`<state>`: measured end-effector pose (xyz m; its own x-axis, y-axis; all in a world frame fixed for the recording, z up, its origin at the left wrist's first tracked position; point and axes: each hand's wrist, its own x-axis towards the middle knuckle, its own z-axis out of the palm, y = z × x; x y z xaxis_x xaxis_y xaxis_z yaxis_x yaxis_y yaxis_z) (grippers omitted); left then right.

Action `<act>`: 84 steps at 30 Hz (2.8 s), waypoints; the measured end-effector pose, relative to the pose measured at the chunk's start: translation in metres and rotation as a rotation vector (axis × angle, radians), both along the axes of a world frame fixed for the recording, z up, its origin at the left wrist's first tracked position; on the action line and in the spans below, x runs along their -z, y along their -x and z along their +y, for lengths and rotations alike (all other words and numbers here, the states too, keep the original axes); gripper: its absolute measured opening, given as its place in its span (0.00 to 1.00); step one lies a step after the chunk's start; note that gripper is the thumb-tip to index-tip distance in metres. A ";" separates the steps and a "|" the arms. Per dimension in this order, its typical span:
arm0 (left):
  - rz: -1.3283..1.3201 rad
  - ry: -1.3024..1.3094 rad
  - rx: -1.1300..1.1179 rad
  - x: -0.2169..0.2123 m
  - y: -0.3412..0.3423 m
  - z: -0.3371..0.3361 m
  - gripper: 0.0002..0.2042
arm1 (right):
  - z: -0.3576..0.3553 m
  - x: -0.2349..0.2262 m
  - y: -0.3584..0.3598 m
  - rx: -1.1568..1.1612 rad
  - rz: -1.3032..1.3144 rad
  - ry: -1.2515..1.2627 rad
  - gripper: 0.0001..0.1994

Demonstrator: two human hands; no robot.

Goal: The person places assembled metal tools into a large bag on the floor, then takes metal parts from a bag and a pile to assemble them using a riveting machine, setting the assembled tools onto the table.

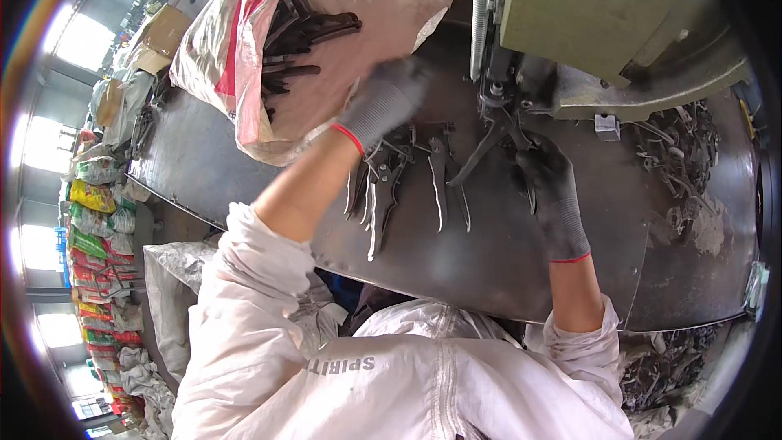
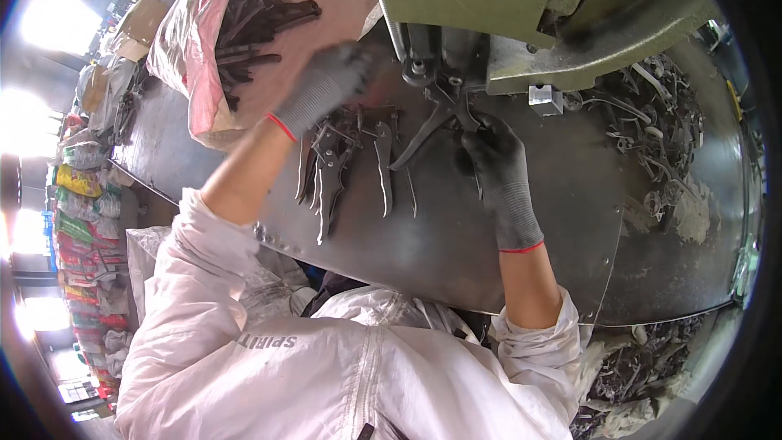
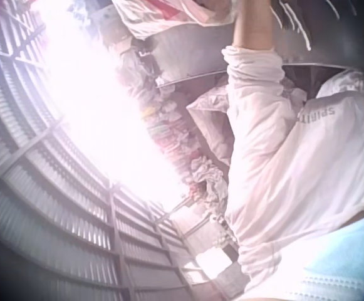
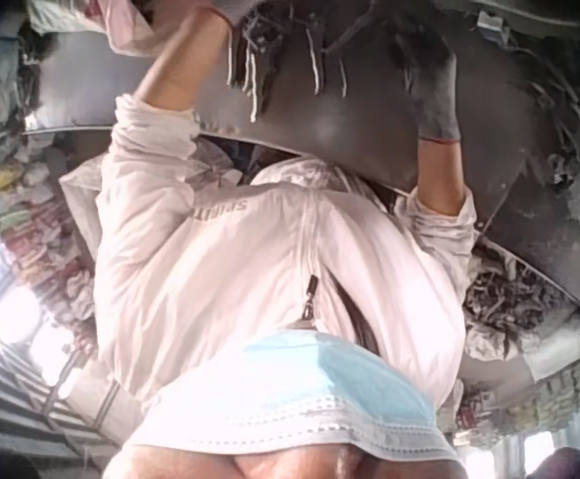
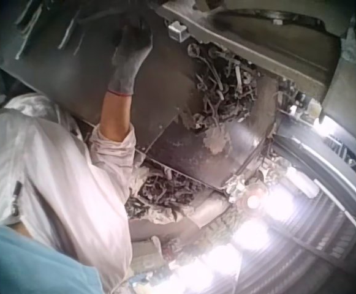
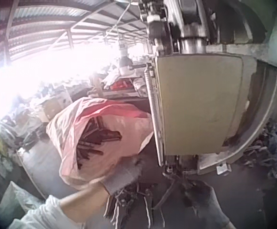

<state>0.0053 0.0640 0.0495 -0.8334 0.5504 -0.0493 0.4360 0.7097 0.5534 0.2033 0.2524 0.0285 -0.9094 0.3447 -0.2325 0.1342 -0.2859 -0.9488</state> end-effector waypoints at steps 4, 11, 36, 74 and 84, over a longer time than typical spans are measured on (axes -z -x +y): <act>0.291 0.218 -0.203 -0.018 0.053 -0.035 0.23 | 0.011 0.006 -0.005 0.006 0.037 -0.020 0.18; 0.124 0.534 -0.434 0.043 0.144 -0.130 0.29 | -0.002 -0.022 -0.004 0.077 -0.080 -0.090 0.18; -0.686 -0.293 0.378 -0.044 -0.139 0.036 0.14 | 0.076 0.006 0.006 -0.117 0.136 -1.000 0.07; 0.827 0.155 0.673 0.019 -0.086 0.034 0.17 | 0.016 -0.025 0.002 0.067 0.009 -0.193 0.17; 0.629 0.526 0.808 0.009 -0.077 0.036 0.15 | 0.006 -0.034 0.004 0.022 -0.035 -0.076 0.15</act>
